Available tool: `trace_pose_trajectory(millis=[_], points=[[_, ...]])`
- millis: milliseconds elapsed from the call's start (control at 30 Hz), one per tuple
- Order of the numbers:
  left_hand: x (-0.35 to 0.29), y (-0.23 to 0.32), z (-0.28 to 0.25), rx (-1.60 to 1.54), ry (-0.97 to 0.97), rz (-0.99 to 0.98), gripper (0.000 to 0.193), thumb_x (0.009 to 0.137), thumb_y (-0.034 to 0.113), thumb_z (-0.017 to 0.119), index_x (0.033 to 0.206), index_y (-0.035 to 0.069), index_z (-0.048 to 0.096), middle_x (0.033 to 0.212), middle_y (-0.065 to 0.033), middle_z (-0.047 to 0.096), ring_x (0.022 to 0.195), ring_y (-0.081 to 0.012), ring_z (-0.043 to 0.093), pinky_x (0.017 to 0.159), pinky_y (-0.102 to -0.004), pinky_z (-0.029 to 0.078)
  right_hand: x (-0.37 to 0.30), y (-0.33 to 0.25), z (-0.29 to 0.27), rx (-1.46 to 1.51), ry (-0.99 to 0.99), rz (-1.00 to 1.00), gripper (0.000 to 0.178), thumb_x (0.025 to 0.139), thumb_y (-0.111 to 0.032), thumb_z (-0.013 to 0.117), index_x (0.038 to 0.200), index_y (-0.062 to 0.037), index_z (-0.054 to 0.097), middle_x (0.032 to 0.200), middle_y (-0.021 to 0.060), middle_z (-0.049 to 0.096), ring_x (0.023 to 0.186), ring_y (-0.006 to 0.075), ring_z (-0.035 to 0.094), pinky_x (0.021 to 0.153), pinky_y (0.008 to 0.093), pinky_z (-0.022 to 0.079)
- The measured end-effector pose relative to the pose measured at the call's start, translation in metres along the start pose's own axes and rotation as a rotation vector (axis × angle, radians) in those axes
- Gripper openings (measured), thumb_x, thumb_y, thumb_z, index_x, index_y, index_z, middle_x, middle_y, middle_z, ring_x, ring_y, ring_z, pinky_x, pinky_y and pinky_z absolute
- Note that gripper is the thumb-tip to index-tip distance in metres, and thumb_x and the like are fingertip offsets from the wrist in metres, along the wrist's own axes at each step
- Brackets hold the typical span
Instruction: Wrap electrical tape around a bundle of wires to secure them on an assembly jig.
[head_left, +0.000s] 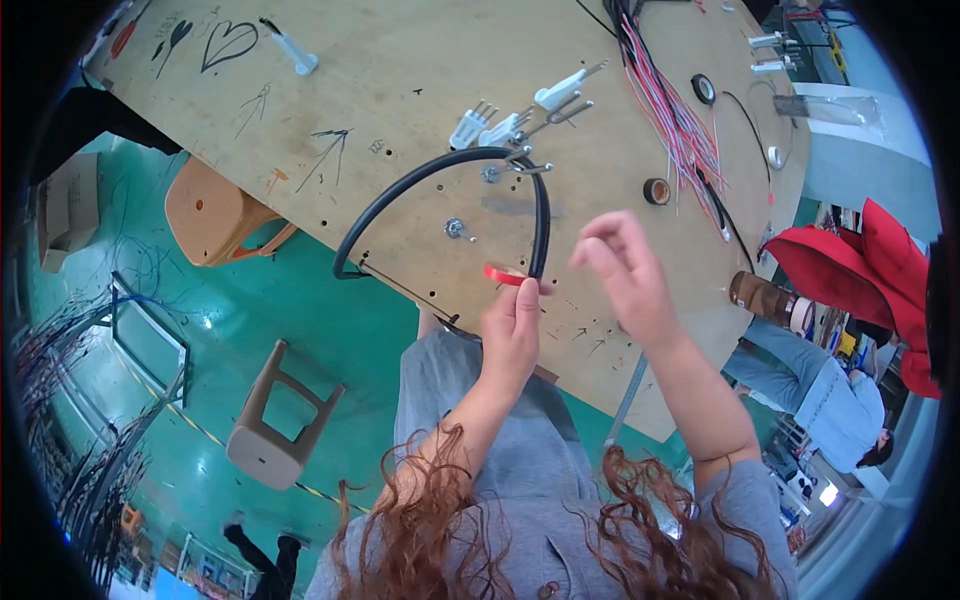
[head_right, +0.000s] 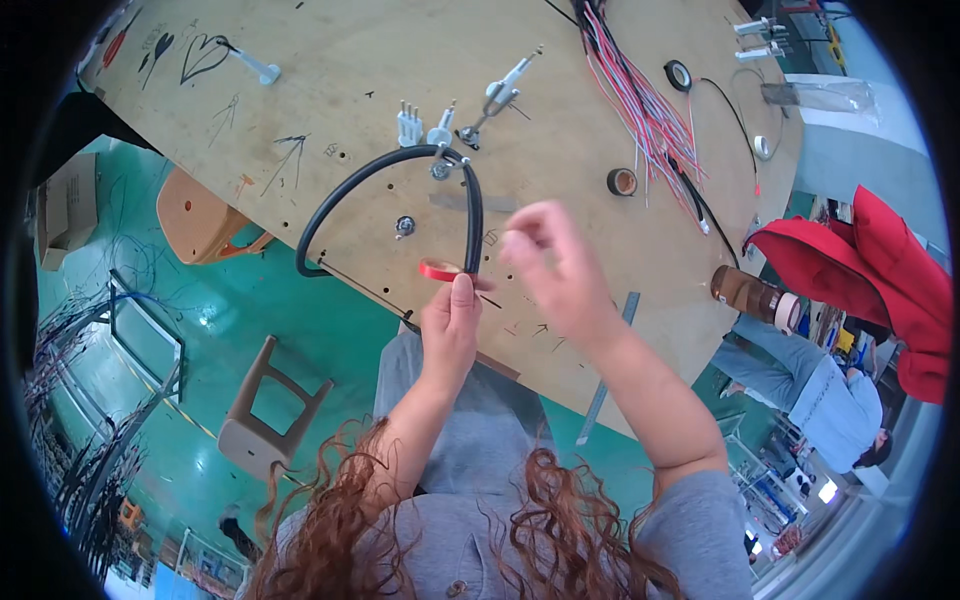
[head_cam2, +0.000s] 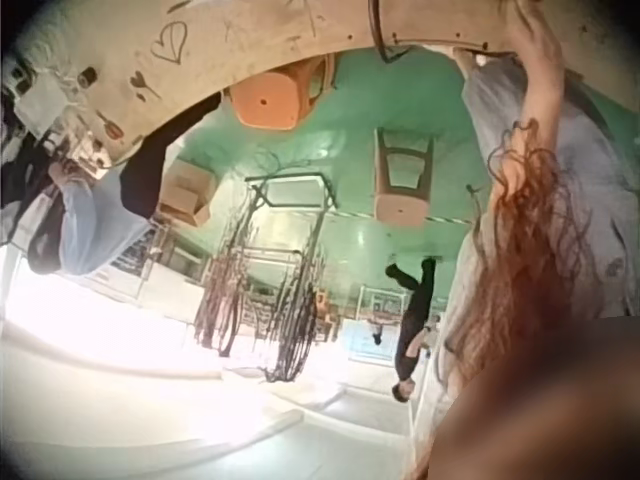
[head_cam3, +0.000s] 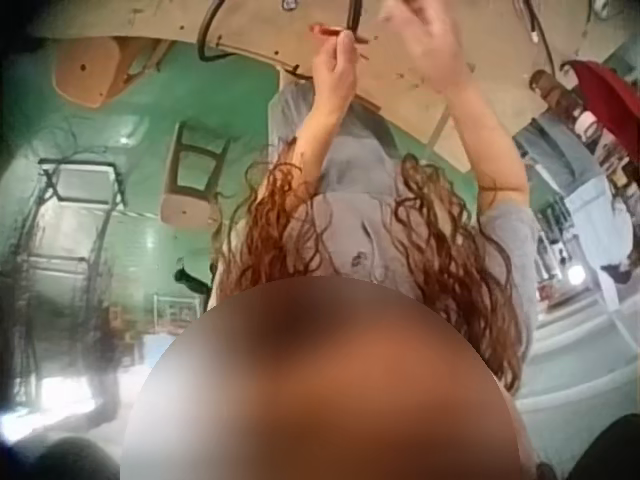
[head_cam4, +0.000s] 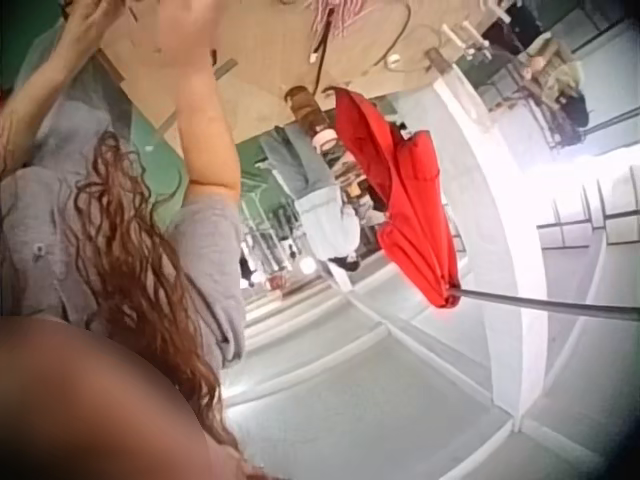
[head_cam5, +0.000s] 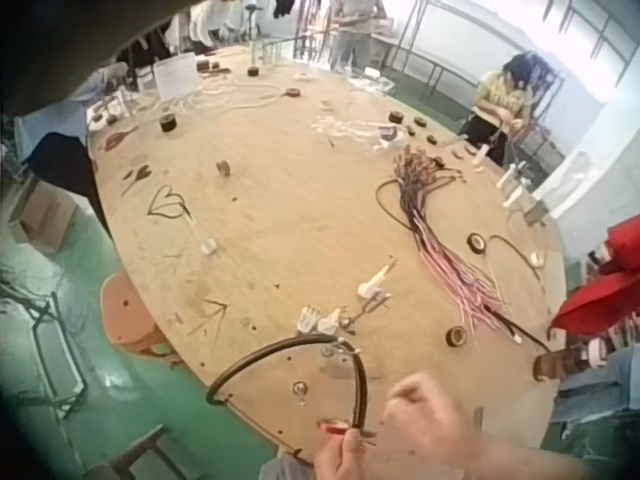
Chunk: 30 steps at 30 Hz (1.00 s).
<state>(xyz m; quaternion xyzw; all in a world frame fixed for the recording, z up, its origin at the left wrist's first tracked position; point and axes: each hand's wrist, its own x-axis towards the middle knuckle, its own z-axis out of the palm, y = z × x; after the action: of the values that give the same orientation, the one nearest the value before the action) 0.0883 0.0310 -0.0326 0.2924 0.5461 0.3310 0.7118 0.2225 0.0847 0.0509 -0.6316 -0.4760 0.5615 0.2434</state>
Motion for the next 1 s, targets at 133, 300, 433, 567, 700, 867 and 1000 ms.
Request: trace_pose_trajectory(millis=[133, 300, 433, 567, 700, 867, 1000], points=[[0.009, 0.02, -0.016, -0.465, -0.289, -0.344, 0.047, 0.095, 0.04, 0.035, 0.078, 0.002, 0.057, 0.046, 0.0054, 0.034, 0.037, -0.0046, 0.024, 0.036, -0.0205, 0.018, 0.02, 0.065, 0.003, 0.223, -0.12, -0.194, 0.045, 0.086, -0.033, 0.057, 0.117, -0.0022, 0.046, 0.104, 0.0085, 0.055, 0.099, 0.0155, 0.053, 0.089, 0.0337, 0.041], [0.022, 0.021, -0.027, -0.514, -0.518, -0.517, 0.059, 0.094, 0.049, 0.024, 0.075, 0.002, 0.054, 0.044, 0.005, 0.029, 0.036, -0.0069, 0.021, 0.036, -0.0216, 0.017, 0.051, 0.054, 0.002, 0.327, -0.753, 0.273, 0.051, 0.08, -0.041, 0.062, 0.113, -0.0047, 0.05, 0.091, 0.0067, 0.06, 0.087, 0.0169, 0.057, 0.08, 0.0289, 0.043], [0.019, 0.026, -0.027, -0.595, -0.561, -0.571, 0.063, 0.093, 0.054, 0.019, 0.076, 0.003, 0.052, 0.047, 0.0053, 0.028, 0.039, -0.0072, 0.022, 0.038, -0.0206, 0.018, 0.037, 0.058, -0.013, -0.055, -0.633, 0.117, 0.042, 0.082, -0.035, 0.06, 0.106, -0.0018, 0.051, 0.085, 0.0086, 0.059, 0.081, 0.0172, 0.055, 0.071, 0.0291, 0.043], [0.015, 0.025, -0.023, -0.486, -0.518, -0.5, 0.061, 0.092, 0.057, 0.024, 0.079, 0.005, 0.052, 0.051, 0.0063, 0.031, 0.043, -0.0056, 0.024, 0.042, -0.0206, 0.019, 0.021, 0.045, -0.019, -0.287, -0.474, -0.133, 0.024, 0.084, -0.018, 0.057, 0.101, -0.0022, 0.053, 0.078, 0.0055, 0.052, 0.073, 0.0172, 0.051, 0.068, 0.028, 0.043], [0.013, 0.035, -0.028, -0.347, -0.48, -0.455, 0.05, 0.093, 0.05, 0.033, 0.079, 0.006, 0.051, 0.053, 0.0065, 0.031, 0.045, -0.0049, 0.026, 0.042, -0.0209, 0.021, 0.024, 0.035, -0.02, -0.326, -0.543, -0.036, 0.023, 0.082, -0.014, 0.055, 0.101, -0.0027, 0.052, 0.067, 0.0053, 0.046, 0.064, 0.0162, 0.045, 0.061, 0.0282, 0.04], [0.012, 0.035, -0.028, 0.114, -0.222, -0.123, 0.022, 0.092, 0.024, 0.05, 0.089, 0.003, 0.05, 0.06, 0.0025, 0.045, 0.051, -0.0064, 0.041, 0.047, -0.0209, 0.032, 0.023, 0.037, -0.019, -0.066, -0.669, 0.067, 0.028, 0.083, -0.02, 0.05, 0.105, -0.0033, 0.053, 0.073, 0.0051, 0.05, 0.07, 0.0135, 0.047, 0.065, 0.0277, 0.041], [0.013, 0.033, -0.016, 0.198, -0.196, -0.089, 0.018, 0.091, 0.018, 0.05, 0.095, 0.001, 0.05, 0.067, -0.0011, 0.053, 0.059, -0.008, 0.048, 0.052, -0.0216, 0.037, 0.026, 0.048, -0.005, 0.044, -0.58, 0.166, 0.026, 0.085, -0.023, 0.051, 0.101, -0.0035, 0.058, 0.075, 0.0041, 0.053, 0.071, 0.0119, 0.048, 0.066, 0.028, 0.041]])
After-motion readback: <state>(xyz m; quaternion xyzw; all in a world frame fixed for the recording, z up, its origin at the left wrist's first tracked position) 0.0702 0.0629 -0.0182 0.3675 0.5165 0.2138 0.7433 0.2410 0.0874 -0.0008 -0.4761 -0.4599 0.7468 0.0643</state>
